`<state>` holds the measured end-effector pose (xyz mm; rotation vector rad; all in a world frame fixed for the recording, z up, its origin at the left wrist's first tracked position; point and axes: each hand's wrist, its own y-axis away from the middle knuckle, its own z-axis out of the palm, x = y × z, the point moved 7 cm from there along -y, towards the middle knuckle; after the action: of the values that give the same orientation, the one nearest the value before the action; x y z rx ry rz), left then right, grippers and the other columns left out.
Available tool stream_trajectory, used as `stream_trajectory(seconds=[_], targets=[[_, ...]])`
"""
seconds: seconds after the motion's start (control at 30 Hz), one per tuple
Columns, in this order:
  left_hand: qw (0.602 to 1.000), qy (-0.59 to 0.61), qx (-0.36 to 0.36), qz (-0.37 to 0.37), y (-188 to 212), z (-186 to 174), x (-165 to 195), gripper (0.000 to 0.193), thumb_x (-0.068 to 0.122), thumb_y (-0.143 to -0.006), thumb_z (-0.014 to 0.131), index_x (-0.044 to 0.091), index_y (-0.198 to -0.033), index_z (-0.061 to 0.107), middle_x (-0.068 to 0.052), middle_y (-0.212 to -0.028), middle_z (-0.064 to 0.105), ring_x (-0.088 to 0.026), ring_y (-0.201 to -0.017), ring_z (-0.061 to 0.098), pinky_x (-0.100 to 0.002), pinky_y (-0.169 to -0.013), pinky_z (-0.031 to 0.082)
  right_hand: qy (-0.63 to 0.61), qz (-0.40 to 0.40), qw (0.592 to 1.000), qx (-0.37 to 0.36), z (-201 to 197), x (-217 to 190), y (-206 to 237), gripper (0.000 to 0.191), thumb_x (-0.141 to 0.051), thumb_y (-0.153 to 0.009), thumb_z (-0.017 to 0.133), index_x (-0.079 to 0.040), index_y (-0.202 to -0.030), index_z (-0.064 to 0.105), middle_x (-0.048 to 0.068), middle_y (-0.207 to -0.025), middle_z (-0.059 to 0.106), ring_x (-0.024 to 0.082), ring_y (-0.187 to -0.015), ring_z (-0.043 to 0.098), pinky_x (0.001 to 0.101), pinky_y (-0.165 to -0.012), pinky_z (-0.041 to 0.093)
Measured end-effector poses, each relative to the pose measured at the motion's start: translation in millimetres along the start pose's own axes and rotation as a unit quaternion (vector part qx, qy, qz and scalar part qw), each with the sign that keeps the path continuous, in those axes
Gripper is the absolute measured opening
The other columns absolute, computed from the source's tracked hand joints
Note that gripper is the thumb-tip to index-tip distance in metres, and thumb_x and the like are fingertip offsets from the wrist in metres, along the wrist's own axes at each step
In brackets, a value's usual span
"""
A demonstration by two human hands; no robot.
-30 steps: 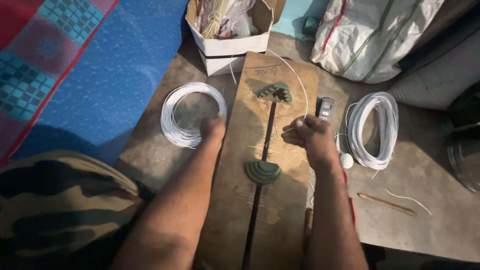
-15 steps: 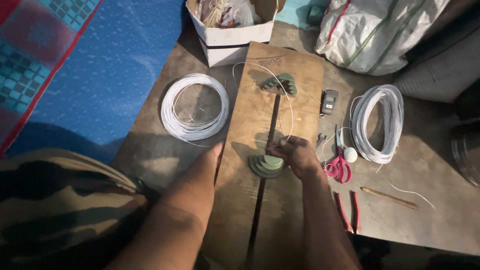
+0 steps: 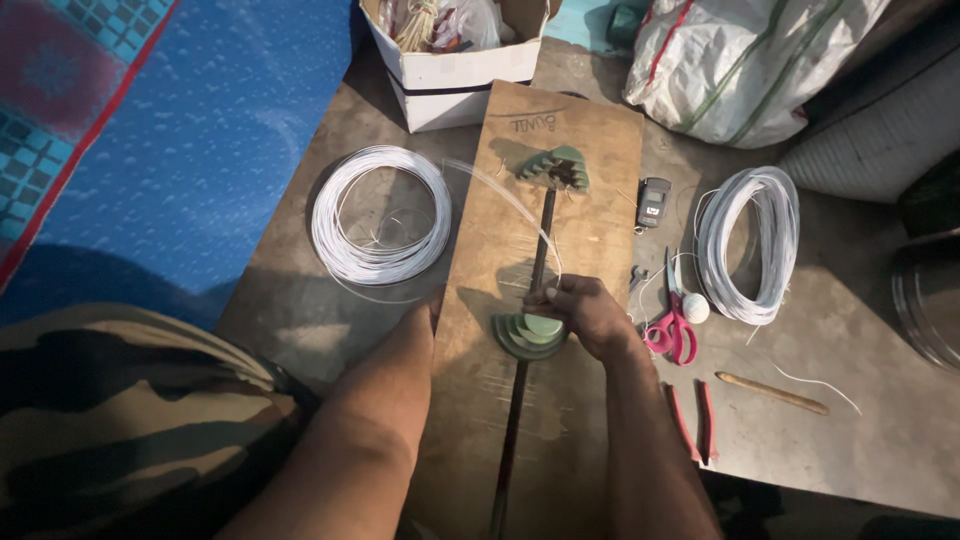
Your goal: The person sits on the floor and coils white wire by hand around a green wire-winding jig mounted on a wooden board, repeatedly wrapping loops of wire from a spool to build up a coil bundle.
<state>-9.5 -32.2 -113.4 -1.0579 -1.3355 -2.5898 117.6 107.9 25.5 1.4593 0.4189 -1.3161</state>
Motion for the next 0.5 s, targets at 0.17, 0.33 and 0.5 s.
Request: stream_trajectory(seconds=[0.17,0.33,0.5], targets=[[0.999,0.030,0.001,0.027,0,-3,6,0.035,0.034,-0.094,0.065,0.008,-0.116,0.074,-0.009,-0.121,0.072,-0.023,-0.111,0.066,-0.038,-0.095,0.052,0.072,-0.009,0.997,0.032,2,-11,7,0.025,-0.015,-0.095,0.065,0.008,-0.102,0.072,0.017,-0.097,0.076,0.025,-0.094,0.075,0.0365,-0.089,0.059],[0.990,0.097,0.011,0.097,11,-19,24,0.034,0.031,-0.094,0.065,0.009,-0.118,0.074,-0.007,-0.123,0.072,-0.021,-0.113,0.065,-0.037,-0.097,0.051,0.186,-0.055,0.977,0.088,-2,-38,12,0.032,-0.023,-0.094,0.067,0.008,-0.091,0.074,0.014,-0.080,0.077,0.021,-0.077,0.077,0.0345,-0.076,0.062],[0.953,0.180,0.004,0.245,22,-34,54,0.033,0.028,-0.094,0.065,0.010,-0.119,0.075,-0.004,-0.126,0.072,-0.018,-0.115,0.064,-0.035,-0.099,0.050,0.245,-0.082,0.958,0.127,-2,-62,10,0.031,-0.023,-0.095,0.069,0.007,-0.093,0.075,0.011,-0.079,0.075,0.016,-0.071,0.071,0.0321,-0.070,0.060]])
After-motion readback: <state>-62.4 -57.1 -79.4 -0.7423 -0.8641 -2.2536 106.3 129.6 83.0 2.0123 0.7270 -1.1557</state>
